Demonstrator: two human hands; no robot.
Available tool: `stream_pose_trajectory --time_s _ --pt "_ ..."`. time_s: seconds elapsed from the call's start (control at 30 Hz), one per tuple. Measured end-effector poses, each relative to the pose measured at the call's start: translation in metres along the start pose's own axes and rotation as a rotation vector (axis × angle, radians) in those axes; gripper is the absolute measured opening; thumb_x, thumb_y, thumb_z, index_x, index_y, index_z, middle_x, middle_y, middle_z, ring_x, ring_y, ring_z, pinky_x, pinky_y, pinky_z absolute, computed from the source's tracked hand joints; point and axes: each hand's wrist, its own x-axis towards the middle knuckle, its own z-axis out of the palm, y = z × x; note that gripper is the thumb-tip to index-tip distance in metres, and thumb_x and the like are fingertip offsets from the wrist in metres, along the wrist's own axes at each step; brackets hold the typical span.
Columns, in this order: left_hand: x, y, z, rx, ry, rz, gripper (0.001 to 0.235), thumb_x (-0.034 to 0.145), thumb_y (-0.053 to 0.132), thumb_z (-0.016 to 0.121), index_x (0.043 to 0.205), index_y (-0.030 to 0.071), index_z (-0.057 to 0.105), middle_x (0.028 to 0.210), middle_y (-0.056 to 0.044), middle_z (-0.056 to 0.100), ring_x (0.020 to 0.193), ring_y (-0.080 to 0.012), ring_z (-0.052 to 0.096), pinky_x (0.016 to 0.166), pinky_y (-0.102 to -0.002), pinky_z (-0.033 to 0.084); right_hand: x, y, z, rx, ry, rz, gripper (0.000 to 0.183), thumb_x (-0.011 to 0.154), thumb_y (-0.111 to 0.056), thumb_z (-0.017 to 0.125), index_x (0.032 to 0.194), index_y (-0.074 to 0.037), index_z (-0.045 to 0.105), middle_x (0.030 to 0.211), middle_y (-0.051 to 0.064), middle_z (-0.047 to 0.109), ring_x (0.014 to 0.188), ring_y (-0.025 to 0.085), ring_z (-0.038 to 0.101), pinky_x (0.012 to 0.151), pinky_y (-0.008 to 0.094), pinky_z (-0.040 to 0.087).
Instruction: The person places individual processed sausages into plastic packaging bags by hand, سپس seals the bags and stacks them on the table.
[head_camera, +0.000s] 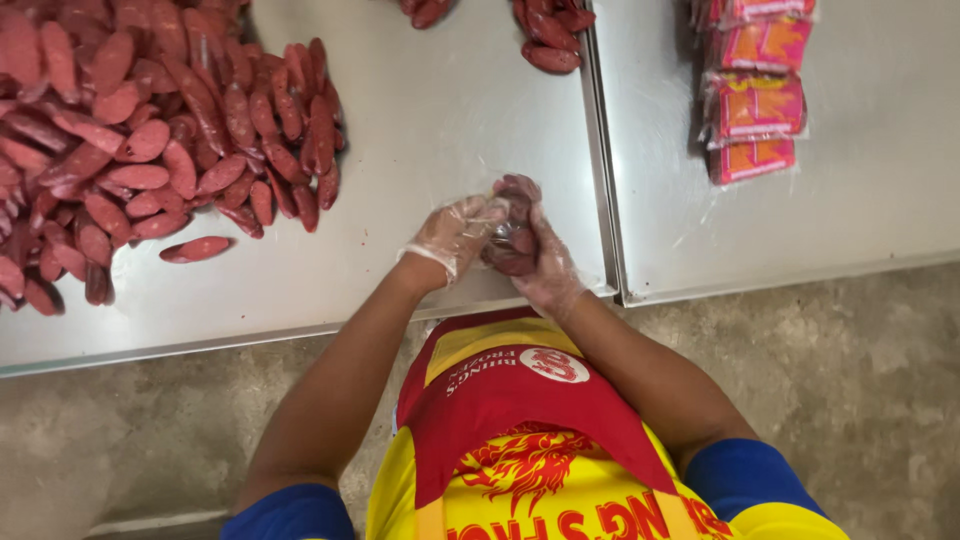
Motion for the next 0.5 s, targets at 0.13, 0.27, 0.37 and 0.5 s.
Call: stream_pose_trajectory --time_s 0.13,0.27,0.37,0.5 --pt "-0.043 -0.006 -0.007 -0.290 0.048 -0.467 0.013 0.094 0.015 0.056 0.106 0.011 0.055 0.084 -0.003 0.061 0.074 -0.0213 0.066 0.066 -0.035 0.062 0.036 -0.002 -0.016 -0.069 -0.016 0.172 0.059 0.088 -0.046 0.065 0.140 -0.021 0.053 0.130 0.005 0.063 0.119 0.025 0.061 0.101 0.044 0.057" --pt "-0.113 -0.023 -0.039 -1.414 -0.039 0.402 0.036 0.099 0.002 0.081 0.117 0.008 0.050 0.089 -0.009 0.059 0.077 -0.0224 0.062 0.068 -0.033 0.054 0.046 0.015 -0.005 -0.048 -0.302 0.358 0.061 0.099 -0.041 0.071 0.150 -0.012 0.053 0.134 0.006 0.066 0.114 0.018 0.066 0.097 0.032 0.057" --pt "-0.136 -0.023 -0.076 -0.795 0.360 0.601 0.064 0.087 0.010 0.085 0.136 0.007 0.043 0.113 -0.006 0.057 0.100 -0.0203 0.058 0.087 -0.033 0.050 0.043 0.036 0.025 -0.121 -0.378 0.533 0.062 0.096 -0.042 0.071 0.148 -0.013 0.053 0.129 0.005 0.069 0.095 0.018 0.071 0.078 0.033 0.061" --pt "-0.157 -0.052 -0.077 -0.687 0.122 0.107 0.071 0.080 0.018 0.084 0.145 0.007 0.055 0.117 -0.012 0.067 0.108 -0.0213 0.063 0.093 -0.037 0.055 0.037 0.070 0.054 -0.109 -0.384 0.901 0.058 0.098 -0.040 0.065 0.152 -0.021 0.052 0.119 0.001 0.068 0.084 0.013 0.074 0.068 0.034 0.062"
